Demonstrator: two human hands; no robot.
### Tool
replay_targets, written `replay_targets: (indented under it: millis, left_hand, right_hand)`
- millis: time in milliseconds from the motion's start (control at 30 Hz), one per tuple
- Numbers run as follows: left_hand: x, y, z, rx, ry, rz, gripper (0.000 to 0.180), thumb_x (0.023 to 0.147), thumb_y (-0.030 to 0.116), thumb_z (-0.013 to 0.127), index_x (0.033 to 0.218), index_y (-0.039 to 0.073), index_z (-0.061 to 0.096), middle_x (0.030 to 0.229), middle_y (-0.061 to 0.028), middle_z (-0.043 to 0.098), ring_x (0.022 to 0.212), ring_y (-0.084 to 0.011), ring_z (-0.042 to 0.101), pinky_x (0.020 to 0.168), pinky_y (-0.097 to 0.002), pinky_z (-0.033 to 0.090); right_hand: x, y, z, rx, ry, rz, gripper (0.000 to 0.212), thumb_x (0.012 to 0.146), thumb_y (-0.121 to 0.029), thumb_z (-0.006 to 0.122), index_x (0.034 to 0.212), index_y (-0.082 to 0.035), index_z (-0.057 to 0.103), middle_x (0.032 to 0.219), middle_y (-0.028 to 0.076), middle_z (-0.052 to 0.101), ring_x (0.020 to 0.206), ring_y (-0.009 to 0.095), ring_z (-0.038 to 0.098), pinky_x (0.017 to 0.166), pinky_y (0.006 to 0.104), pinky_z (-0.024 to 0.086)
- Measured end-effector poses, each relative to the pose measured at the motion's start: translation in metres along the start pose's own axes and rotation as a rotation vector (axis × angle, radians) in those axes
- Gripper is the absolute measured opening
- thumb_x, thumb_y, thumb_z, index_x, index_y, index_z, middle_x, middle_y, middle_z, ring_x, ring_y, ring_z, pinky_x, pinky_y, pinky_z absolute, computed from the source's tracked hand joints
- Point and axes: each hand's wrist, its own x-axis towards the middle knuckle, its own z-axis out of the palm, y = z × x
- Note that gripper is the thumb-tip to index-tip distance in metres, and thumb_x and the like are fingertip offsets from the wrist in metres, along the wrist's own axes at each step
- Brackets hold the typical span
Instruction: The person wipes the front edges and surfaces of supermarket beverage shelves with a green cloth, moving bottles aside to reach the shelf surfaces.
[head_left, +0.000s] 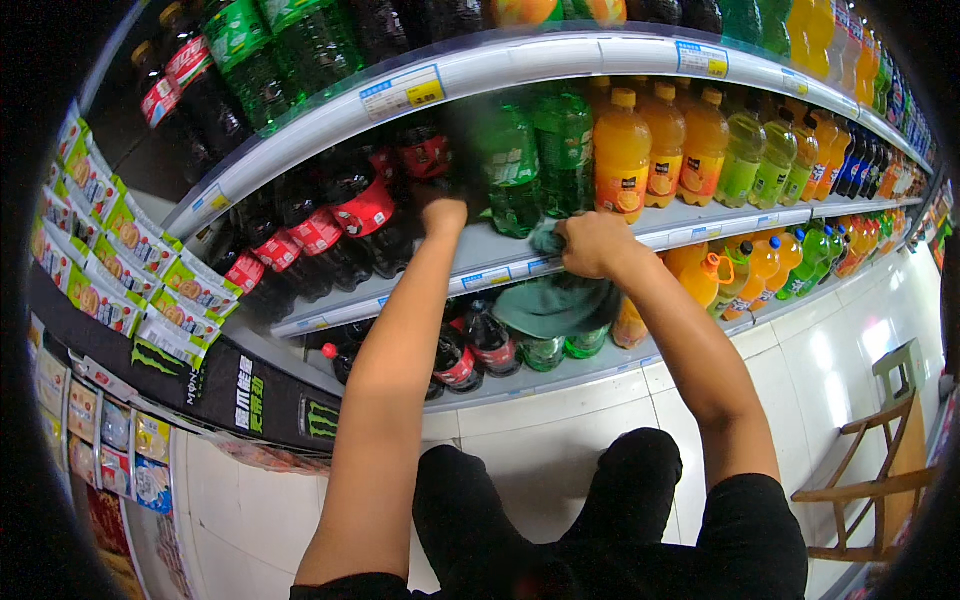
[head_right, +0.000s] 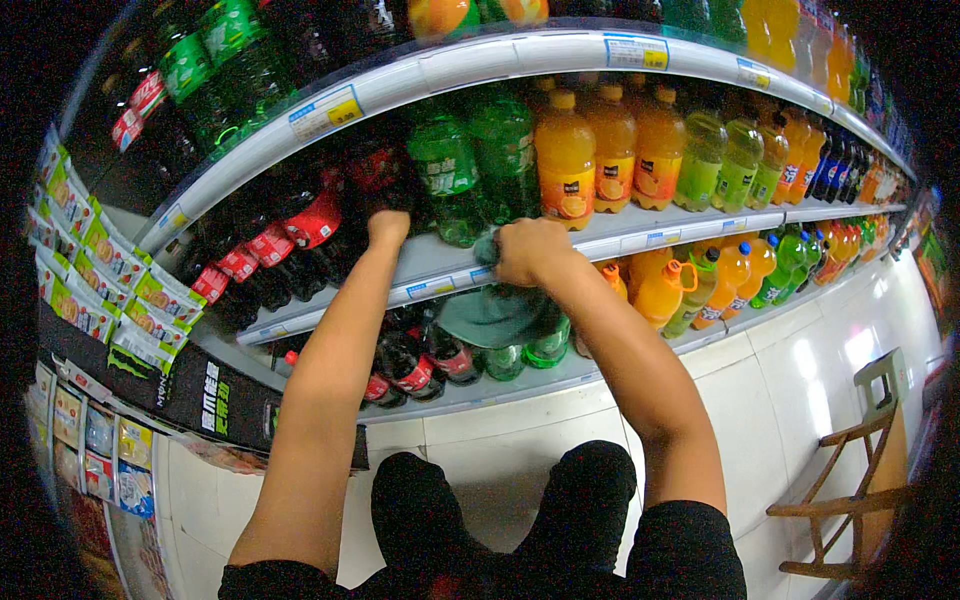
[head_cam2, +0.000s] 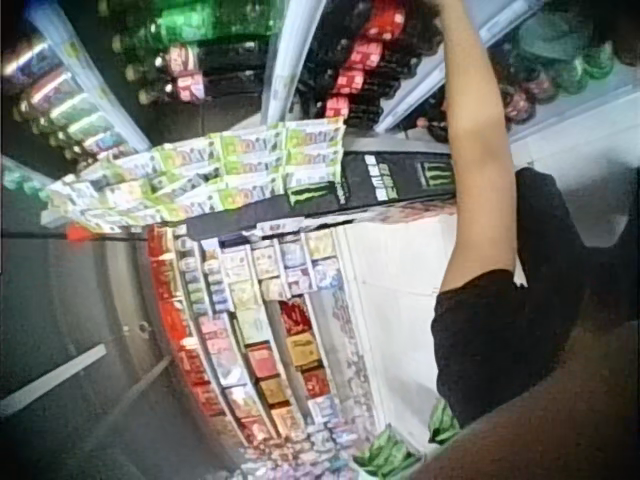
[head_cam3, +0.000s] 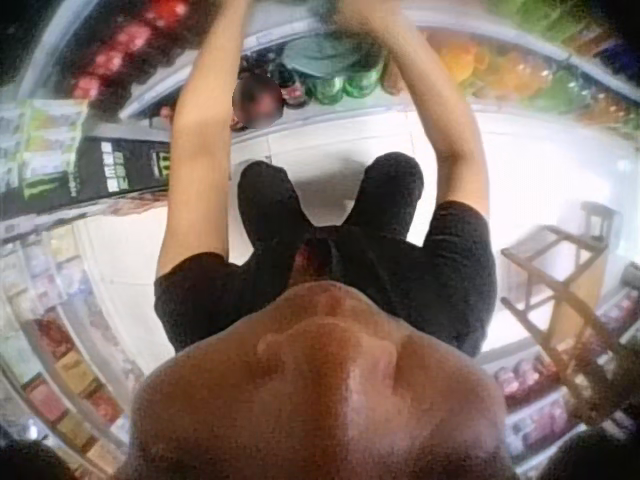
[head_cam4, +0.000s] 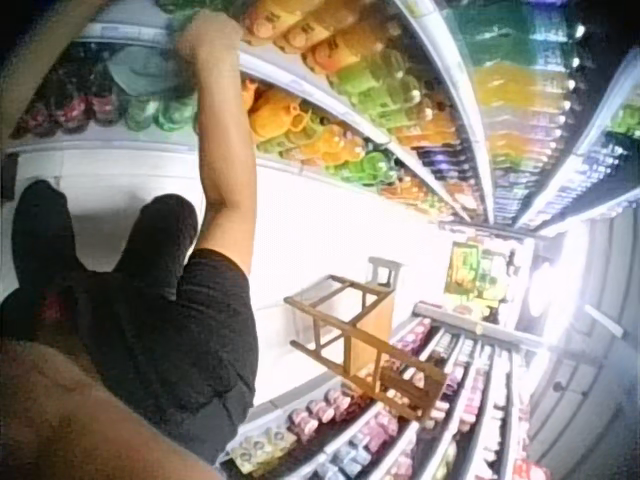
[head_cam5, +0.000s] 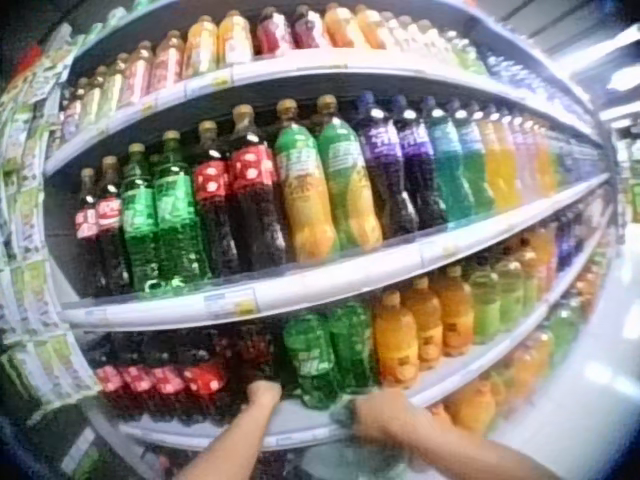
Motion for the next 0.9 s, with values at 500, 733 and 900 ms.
replay_targets:
  millis: [500, 733, 900]
  left_hand:
    - [-0.118, 0.154, -0.1, -0.556, -0.396, 0.105, 0.041, 0.068, 0.028, 0.077, 0.093, -0.002, 0.065, 0.093, -0.0138, 0.067, 0.084, -0.0225, 0.062, 0.077, -0.0333, 0.047]
    - [-0.109, 0.113, -0.091, -0.575, -0.335, 0.23, 0.049, 0.065, 0.026, 0.079, 0.101, -0.001, 0.059, 0.097, -0.0132, 0.064, 0.086, -0.0221, 0.061, 0.078, -0.0331, 0.047]
    - [-0.114, 0.108, -0.111, -0.69, -0.388, 0.328, 0.049, 0.067, 0.024, 0.079, 0.103, 0.001, 0.056, 0.098, -0.011, 0.063, 0.087, -0.0197, 0.06, 0.078, -0.0318, 0.047]
  right_hand:
    - [-0.036, 0.092, 0.022, 0.009, 0.297, -0.142, 0.037, 0.075, -0.017, 0.053, 0.111, -0.013, 0.059, 0.109, 0.016, 0.059, 0.095, 0.036, 0.059, 0.078, 0.0447, 0.049]
    - [-0.037, 0.055, 0.006, -0.031, 0.25, 0.153, 0.04, 0.071, -0.015, 0.058, 0.111, -0.014, 0.058, 0.104, 0.014, 0.058, 0.095, 0.035, 0.057, 0.079, 0.0434, 0.048]
    - [-0.014, 0.025, 0.025, -0.04, 0.214, -0.118, 0.034, 0.071, -0.02, 0.058, 0.105, -0.012, 0.062, 0.106, 0.016, 0.06, 0.095, 0.033, 0.059, 0.079, 0.0428, 0.049]
